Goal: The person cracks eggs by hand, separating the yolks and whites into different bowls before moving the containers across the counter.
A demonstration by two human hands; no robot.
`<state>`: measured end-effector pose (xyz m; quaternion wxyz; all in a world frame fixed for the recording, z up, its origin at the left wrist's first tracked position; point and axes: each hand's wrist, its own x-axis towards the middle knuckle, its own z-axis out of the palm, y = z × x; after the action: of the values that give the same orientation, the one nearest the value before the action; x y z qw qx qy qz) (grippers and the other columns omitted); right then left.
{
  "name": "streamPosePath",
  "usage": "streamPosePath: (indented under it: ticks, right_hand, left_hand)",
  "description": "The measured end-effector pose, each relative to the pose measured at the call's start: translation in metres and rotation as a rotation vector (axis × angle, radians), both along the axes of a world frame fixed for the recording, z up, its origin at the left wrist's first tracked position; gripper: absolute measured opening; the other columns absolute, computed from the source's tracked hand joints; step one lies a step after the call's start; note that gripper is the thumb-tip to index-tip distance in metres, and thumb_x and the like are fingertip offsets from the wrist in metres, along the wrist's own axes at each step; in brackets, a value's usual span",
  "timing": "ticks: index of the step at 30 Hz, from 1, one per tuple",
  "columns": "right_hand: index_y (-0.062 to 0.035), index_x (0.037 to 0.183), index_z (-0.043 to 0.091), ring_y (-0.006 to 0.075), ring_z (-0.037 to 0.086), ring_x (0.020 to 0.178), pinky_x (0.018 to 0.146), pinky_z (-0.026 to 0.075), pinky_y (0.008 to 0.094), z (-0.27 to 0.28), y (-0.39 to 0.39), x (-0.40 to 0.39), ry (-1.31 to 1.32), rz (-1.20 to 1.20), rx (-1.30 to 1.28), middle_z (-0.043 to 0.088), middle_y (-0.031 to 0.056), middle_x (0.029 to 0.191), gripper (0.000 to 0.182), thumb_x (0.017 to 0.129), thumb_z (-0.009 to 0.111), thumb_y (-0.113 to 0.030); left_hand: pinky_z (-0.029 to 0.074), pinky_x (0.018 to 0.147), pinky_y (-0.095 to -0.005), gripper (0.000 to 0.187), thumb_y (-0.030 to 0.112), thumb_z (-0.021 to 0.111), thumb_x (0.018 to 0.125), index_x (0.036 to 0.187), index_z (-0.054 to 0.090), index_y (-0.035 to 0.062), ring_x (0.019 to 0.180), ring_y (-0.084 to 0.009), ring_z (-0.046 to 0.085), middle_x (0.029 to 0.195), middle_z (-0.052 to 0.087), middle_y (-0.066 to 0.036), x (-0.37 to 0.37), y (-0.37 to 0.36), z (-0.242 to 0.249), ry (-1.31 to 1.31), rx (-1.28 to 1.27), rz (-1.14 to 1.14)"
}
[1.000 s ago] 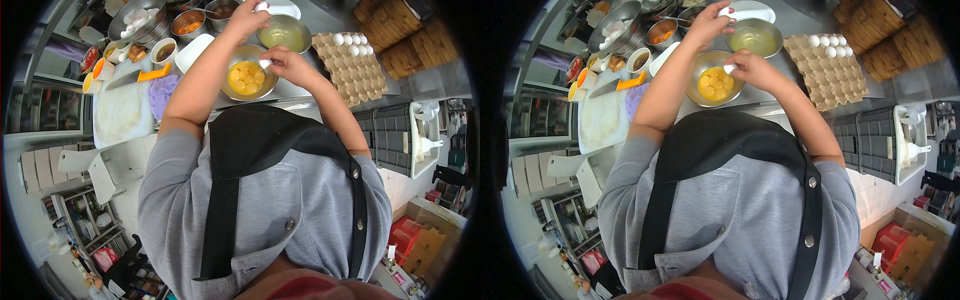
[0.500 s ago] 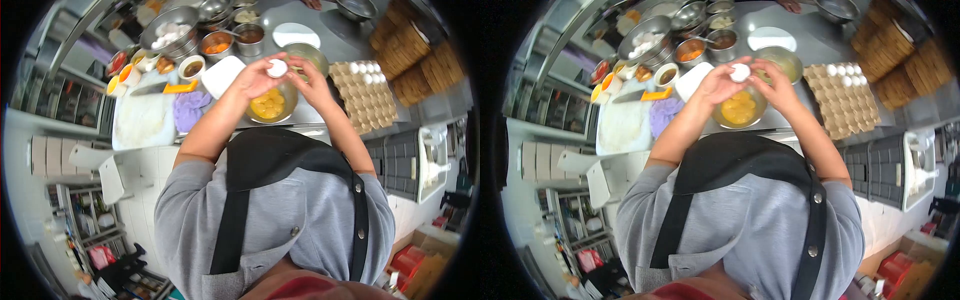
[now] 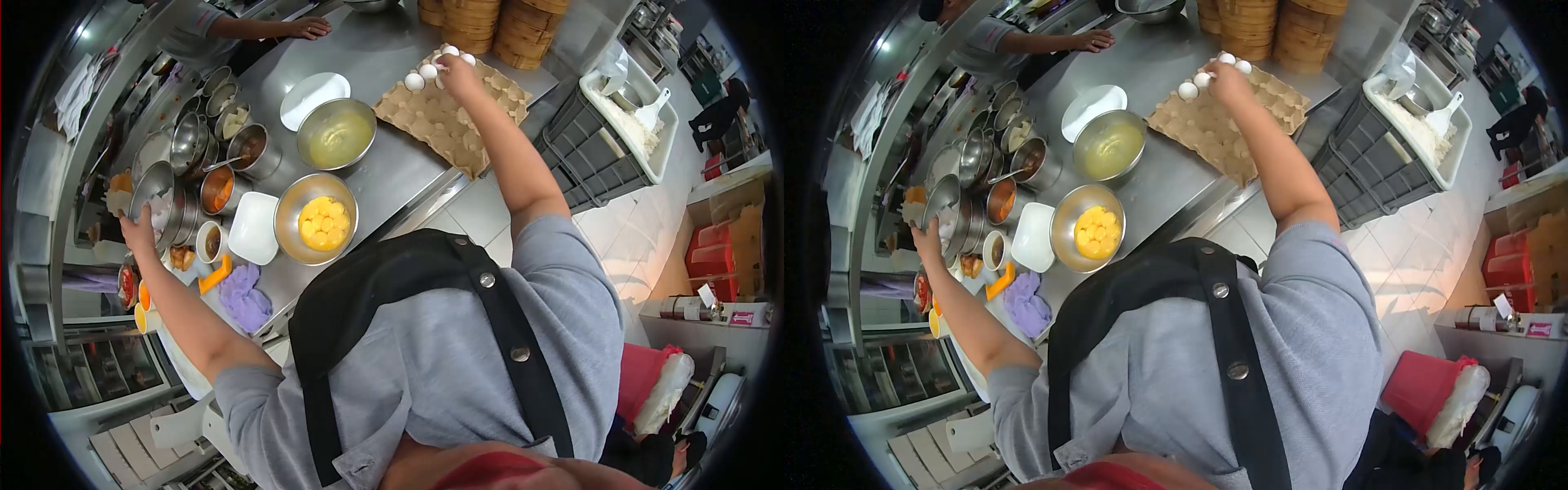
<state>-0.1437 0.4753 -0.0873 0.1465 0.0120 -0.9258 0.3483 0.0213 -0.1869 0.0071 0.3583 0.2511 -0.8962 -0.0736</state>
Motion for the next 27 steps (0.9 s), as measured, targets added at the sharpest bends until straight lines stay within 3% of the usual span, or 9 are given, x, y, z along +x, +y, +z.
streamPosePath:
  ticks: [1,4,6,8,9,11,13,22,27]
  right_hand:
    - [-0.0112,0.106,0.062,0.0287,0.058,0.098,0.084,0.046,0.0370,-0.006,0.014,-0.014,0.002,-0.001,-0.004,0.061,0.0142,0.103,0.030,0.077,0.058,-0.013]
    - [-0.0136,0.114,0.056,0.0345,0.047,0.110,0.094,0.040,0.0376,-0.020,0.034,-0.034,-0.033,0.063,0.550,0.052,0.0156,0.120,0.045,0.071,0.056,-0.002]
    - [-0.0135,0.114,0.056,0.0352,0.047,0.109,0.093,0.040,0.0383,-0.029,0.040,-0.048,-0.058,0.113,0.575,0.051,0.0156,0.119,0.045,0.070,0.057,-0.002]
    - [-0.0135,0.113,0.057,0.0360,0.048,0.107,0.092,0.041,0.0389,-0.028,0.042,-0.055,-0.078,0.164,0.602,0.051,0.0156,0.119,0.046,0.069,0.058,-0.002]
    - [-0.0138,0.111,0.057,0.0360,0.048,0.106,0.092,0.041,0.0392,-0.023,0.041,-0.052,-0.076,0.156,0.625,0.051,0.0151,0.117,0.044,0.068,0.060,-0.003]
    - [-0.0141,0.110,0.058,0.0359,0.048,0.106,0.091,0.041,0.0395,-0.021,0.041,-0.051,-0.075,0.160,0.651,0.052,0.0147,0.115,0.043,0.067,0.061,-0.005]
    - [-0.0146,0.104,0.059,0.0359,0.050,0.104,0.089,0.042,0.0396,-0.027,0.043,-0.055,-0.041,0.041,0.392,0.051,0.0144,0.109,0.039,0.067,0.062,-0.006]
    - [-0.0163,0.104,0.058,0.0365,0.051,0.102,0.089,0.043,0.0407,-0.043,0.051,-0.064,-0.011,-0.072,0.255,0.050,0.0166,0.106,0.041,0.064,0.068,-0.012]
    - [-0.0157,0.106,0.059,0.0356,0.051,0.102,0.090,0.042,0.0398,-0.031,0.049,-0.064,-0.023,0.056,0.482,0.053,0.0155,0.105,0.042,0.065,0.067,-0.012]
  left_hand:
    - [0.038,0.093,-0.0350,0.063,0.030,0.061,0.078,0.129,0.039,0.0003,0.115,-0.0256,0.046,0.126,0.045,-0.021,-0.003,0.001,-0.004,0.002,-0.004,-0.001]
    - [0.036,0.094,-0.0324,0.052,0.022,0.063,0.078,0.122,0.046,-0.0003,0.111,-0.0256,0.049,0.122,0.050,-0.018,0.000,0.047,-0.022,0.358,0.316,-0.328]
    - [0.039,0.091,-0.0325,0.044,0.012,0.059,0.080,0.121,0.048,0.0008,0.105,-0.0247,0.053,0.119,0.052,-0.015,0.011,0.116,-0.023,0.353,0.283,-0.387]
    - [0.041,0.088,-0.0304,0.038,0.004,0.054,0.083,0.120,0.049,0.0023,0.100,-0.0206,0.054,0.119,0.052,-0.011,0.008,0.166,-0.038,0.411,0.404,-0.643]
    - [0.041,0.089,-0.0273,0.036,-0.001,0.050,0.084,0.120,0.049,0.0029,0.103,-0.0166,0.052,0.120,0.051,-0.008,0.015,0.198,-0.035,0.349,0.643,-0.715]
    - [0.041,0.089,-0.0259,0.035,-0.002,0.052,0.083,0.117,0.051,0.0031,0.107,-0.0156,0.051,0.118,0.053,-0.008,0.010,0.222,-0.063,0.323,0.694,-0.771]
    - [0.040,0.089,-0.0257,0.034,-0.003,0.053,0.082,0.115,0.052,0.0055,0.109,-0.0145,0.049,0.121,0.052,-0.006,0.015,0.248,-0.070,0.198,0.609,-0.812]
    - [0.039,0.090,-0.0259,0.029,0.000,0.049,0.085,0.113,0.054,0.0035,0.106,-0.0143,0.051,0.113,0.056,-0.005,0.000,0.299,-0.086,0.054,0.935,-0.933]
    - [0.041,0.088,-0.0243,0.027,0.000,0.049,0.086,0.112,0.054,0.0044,0.104,-0.0140,0.053,0.112,0.056,-0.005,0.000,0.313,-0.083,-0.028,0.940,-0.968]
